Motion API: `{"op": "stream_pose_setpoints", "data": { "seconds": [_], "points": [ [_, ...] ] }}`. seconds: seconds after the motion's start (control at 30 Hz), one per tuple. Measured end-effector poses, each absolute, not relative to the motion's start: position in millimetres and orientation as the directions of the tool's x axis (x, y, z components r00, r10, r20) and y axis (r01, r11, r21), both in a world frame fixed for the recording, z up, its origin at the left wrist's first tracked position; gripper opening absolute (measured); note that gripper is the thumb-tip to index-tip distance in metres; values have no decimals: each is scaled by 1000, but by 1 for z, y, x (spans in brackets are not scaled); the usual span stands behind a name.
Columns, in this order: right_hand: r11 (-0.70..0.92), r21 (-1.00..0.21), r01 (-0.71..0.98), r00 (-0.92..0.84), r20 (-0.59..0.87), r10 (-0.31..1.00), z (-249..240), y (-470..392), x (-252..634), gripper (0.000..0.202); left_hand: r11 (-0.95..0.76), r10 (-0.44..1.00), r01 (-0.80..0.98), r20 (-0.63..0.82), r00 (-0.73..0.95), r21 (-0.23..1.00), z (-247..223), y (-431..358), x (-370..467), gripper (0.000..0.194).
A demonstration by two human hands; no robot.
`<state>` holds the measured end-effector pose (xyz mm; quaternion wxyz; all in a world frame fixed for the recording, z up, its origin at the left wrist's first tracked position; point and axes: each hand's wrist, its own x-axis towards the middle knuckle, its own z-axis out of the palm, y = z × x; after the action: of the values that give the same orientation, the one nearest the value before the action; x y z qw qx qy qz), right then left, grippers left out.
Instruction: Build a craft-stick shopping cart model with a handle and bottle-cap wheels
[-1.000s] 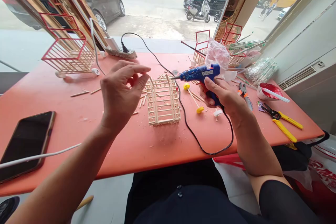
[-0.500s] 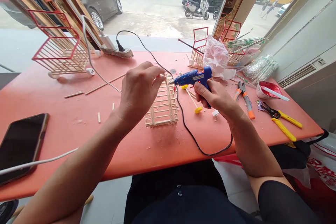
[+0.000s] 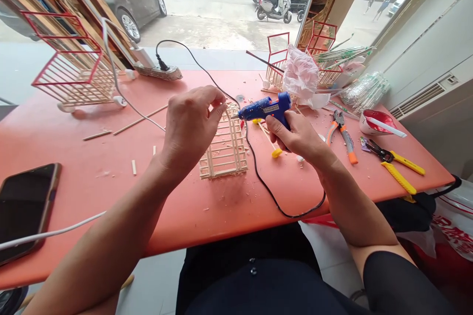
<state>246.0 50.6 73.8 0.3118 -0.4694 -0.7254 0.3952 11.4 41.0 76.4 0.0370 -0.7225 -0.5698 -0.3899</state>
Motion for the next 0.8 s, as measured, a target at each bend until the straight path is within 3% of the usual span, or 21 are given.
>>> {"op": "stream_pose_setpoints", "data": {
  "seconds": [0.37, 0.8],
  "points": [
    [337, -765, 549, -381, 130, 916, 73, 50, 243, 45, -337, 792, 858, 610, 35, 387, 77, 38, 10, 10],
    [451, -661, 599, -353, 287, 890, 67, 49, 240, 40, -312, 799, 872, 600, 27, 377, 79, 35, 11, 12]
  ]
}}
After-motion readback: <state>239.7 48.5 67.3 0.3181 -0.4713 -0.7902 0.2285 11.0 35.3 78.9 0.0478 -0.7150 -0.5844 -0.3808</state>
